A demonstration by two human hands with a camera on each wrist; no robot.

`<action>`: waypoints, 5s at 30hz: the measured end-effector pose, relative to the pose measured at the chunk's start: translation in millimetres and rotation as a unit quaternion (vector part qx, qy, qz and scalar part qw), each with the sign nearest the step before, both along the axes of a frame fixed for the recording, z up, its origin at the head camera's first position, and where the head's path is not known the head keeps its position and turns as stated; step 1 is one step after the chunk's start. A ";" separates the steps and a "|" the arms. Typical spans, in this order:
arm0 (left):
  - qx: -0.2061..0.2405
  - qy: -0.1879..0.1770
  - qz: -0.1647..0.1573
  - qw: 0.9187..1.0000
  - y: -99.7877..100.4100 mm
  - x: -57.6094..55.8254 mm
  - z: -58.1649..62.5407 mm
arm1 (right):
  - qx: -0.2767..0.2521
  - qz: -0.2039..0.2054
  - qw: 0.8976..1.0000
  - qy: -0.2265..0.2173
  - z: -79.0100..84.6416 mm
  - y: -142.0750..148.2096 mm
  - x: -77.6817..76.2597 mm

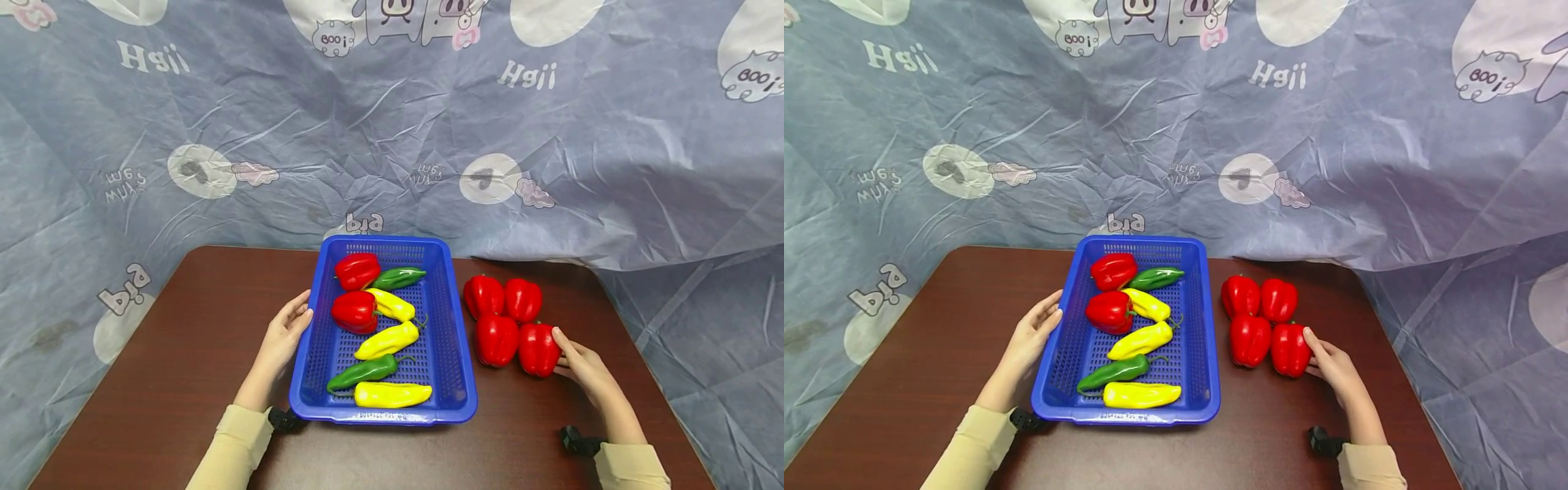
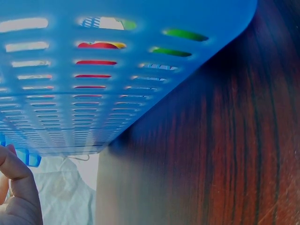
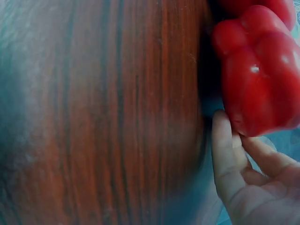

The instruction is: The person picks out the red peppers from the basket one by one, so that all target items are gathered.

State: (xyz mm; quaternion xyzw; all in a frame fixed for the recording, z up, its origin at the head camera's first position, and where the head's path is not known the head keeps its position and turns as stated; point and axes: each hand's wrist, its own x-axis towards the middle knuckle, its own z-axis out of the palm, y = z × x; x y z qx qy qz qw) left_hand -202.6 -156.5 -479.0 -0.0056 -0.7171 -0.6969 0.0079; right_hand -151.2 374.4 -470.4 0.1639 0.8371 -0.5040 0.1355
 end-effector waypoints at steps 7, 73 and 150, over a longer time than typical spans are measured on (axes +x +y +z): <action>0.006 0.001 -0.002 1.000 0.4 -1.9 1.3 | -0.027 -0.016 0.999 0.019 -4.9 3.6 0.3; 0.004 -0.015 -0.002 1.000 2.0 1.5 2.2 | -0.109 0.141 0.940 0.290 123.2 -226.6 -72.9; 0.031 -0.012 -0.005 0.999 2.1 4.3 1.0 | -0.091 0.201 0.959 0.177 96.9 -258.4 -78.9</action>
